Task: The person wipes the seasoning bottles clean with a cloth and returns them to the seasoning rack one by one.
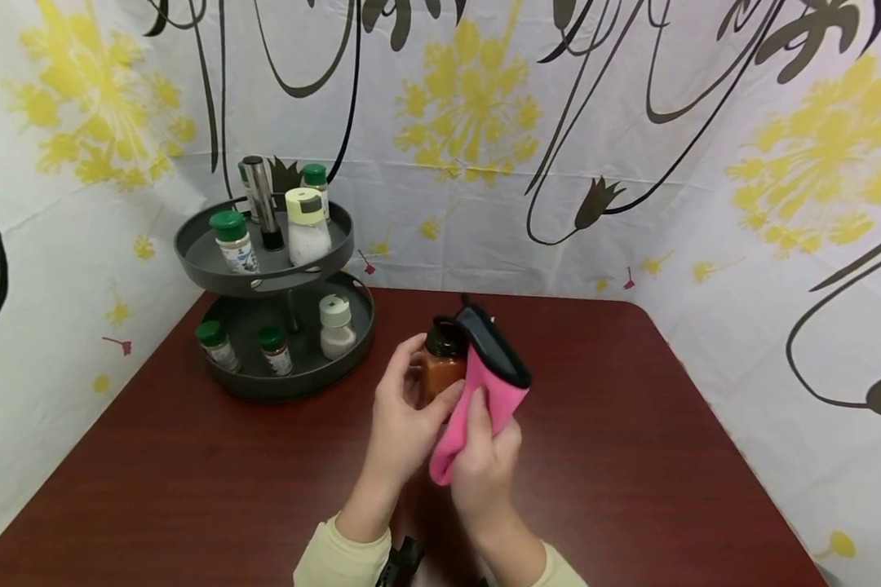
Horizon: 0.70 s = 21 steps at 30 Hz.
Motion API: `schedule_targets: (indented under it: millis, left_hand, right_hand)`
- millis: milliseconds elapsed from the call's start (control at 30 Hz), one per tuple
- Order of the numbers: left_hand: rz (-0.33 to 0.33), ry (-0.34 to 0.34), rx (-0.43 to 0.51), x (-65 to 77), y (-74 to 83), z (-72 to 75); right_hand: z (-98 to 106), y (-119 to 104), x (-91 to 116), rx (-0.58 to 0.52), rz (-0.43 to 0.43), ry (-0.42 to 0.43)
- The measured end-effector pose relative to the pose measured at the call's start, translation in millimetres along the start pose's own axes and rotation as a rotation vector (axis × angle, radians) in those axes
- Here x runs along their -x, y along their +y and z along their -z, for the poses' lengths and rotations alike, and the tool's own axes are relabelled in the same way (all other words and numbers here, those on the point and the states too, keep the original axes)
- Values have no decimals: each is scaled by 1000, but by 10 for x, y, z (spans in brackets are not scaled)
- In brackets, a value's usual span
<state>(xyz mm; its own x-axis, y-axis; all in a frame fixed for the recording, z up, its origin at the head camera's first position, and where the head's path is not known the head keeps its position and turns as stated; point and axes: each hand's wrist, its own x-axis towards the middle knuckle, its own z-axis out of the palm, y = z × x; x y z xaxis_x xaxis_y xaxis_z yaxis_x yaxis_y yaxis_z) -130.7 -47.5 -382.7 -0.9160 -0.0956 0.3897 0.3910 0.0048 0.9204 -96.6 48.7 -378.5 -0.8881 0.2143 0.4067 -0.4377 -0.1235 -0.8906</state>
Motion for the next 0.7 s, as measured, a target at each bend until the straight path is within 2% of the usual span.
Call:
schedule_targets:
  millis: [100,167,233,300,433,533,600,700]
  left_hand:
    - [-18,32,-12,-17,-3,12]
    - [-17,48,-25,-21,-7,17]
    - [-8,44,-29,-15,-13,13]
    - [2,23,-22,-1,-20,2]
    - [4,-9,15,23,-26,-12]
    - [-5,14,31,21,-23,5]
    - [-13,37,19,6,-24,29]
    - [-16,64,-10,-26,-31,69]
  right_hand:
    - [18,91,15,40,-111,1]
    - [39,77,-45,34,-206,-12]
    - [57,5,-127,25,-247,-16]
    - [62,-78,-190,18,-187,-15]
    - [33,-140,-168,43,8,-19]
    - [1,-36,-68,60,54,-25]
    - [-2,59,-14,96,14,-13]
    - [18,134,-26,107,-184,-1]
